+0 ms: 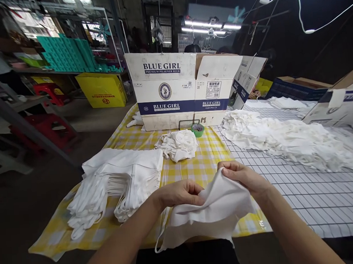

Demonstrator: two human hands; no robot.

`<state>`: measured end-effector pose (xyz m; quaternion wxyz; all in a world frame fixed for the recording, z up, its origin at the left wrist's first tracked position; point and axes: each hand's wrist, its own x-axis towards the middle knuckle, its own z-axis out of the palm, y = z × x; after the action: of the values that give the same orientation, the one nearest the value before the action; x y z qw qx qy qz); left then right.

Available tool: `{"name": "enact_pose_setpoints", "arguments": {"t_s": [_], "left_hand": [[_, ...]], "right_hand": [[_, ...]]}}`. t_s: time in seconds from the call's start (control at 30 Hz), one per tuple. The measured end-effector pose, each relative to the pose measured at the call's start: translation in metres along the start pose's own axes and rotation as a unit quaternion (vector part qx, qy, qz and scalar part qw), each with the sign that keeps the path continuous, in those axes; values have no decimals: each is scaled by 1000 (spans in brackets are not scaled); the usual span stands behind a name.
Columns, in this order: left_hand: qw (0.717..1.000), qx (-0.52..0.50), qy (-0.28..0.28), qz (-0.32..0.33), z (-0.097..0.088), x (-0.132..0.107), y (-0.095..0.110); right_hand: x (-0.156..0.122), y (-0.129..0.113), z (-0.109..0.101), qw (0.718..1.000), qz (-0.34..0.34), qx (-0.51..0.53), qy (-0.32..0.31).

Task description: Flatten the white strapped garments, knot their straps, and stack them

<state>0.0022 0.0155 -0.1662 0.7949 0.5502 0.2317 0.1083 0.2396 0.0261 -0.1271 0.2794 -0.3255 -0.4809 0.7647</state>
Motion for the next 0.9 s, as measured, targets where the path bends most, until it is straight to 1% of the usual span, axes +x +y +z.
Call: {"name": "enact_pose_setpoints", "arguments": {"t_s": [0.07,0.13,0.2,0.23,0.27,0.3,0.33,0.37,0.4,0.43,0.47,0.53,0.6,0.63,0.73,0.83,0.9], "left_hand": [[999,22,27,9,-2,-3,8],[996,38,75,27,-9,-4,15],[986,67,144,46,-23,-1,19],[975,102,191,45,-31,1,17],[956,156,247,35,-40,4,14],[922,226,314,20,-48,8,7],[873,303,383,1,-55,11,-2],[813,375,445,-19,-59,14,-13],[755,433,491,-29,-62,16,-26],[715,473,513,-38,-63,16,-40],[705,498,503,-43,-61,16,-54],[732,518,440,-41,-57,15,-78],[747,531,399,-41,-54,13,-95],[744,535,396,-45,-54,13,-100],[729,531,426,-65,-60,16,-106],[742,499,439,-86,-68,22,-102],[750,483,442,-97,-71,24,-97]], "right_hand": [[-2,-10,-1,1000,9,-11,4],[1,-17,-6,999,5,-25,23],[11,-17,-15,996,-6,-64,58],[19,-13,-21,991,-9,-110,82],[28,-6,-28,976,-9,-181,117],[37,4,-36,952,-8,-264,154],[46,16,-43,911,-2,-360,202],[52,30,-49,857,-7,-447,256],[55,45,-55,832,-14,-478,283],[56,60,-60,818,-20,-491,297],[54,74,-65,810,-30,-502,301],[43,98,-72,811,-46,-519,266],[28,116,-76,807,-51,-539,235],[21,123,-78,801,-46,-551,227],[7,140,-81,775,-14,-588,230],[3,154,-84,764,16,-596,247],[3,161,-88,760,13,-598,254]]}}
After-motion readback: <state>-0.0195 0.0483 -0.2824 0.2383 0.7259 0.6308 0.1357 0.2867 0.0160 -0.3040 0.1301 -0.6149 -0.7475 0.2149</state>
